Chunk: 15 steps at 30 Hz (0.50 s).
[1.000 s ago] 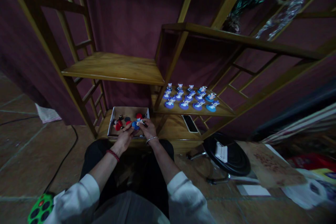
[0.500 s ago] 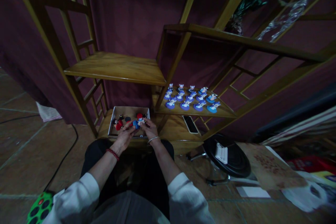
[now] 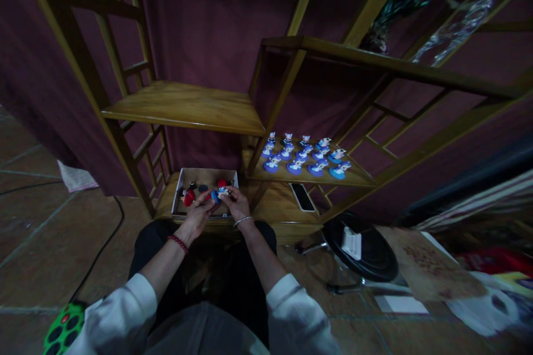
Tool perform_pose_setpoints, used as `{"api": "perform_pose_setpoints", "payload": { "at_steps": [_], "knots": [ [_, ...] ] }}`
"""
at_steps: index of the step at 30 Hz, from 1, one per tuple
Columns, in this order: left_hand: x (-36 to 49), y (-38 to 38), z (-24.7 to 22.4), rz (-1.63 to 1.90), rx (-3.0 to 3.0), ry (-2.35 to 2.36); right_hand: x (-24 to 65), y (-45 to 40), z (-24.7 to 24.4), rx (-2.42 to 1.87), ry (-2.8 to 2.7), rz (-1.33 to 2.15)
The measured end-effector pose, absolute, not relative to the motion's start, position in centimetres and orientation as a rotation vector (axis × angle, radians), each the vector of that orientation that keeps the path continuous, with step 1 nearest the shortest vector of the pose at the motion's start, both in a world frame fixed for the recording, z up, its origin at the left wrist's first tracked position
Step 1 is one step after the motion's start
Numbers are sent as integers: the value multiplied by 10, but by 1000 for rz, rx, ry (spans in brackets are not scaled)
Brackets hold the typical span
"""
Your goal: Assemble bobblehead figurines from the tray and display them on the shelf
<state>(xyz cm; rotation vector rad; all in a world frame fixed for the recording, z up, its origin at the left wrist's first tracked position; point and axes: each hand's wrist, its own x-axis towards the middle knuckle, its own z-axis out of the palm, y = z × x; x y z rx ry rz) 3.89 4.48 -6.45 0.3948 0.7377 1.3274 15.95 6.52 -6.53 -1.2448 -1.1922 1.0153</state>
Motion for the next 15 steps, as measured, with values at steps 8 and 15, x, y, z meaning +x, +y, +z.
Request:
{"api": "perform_pose_setpoints", "payload": {
  "at_steps": [8,15],
  "knots": [
    [37,47,-71,1322,410,734,158,66,-69,-1268,-1209,1006],
    [35,48,-73,1289,430,732,159,66,-74,-1268,-1249,976]
  ]
}}
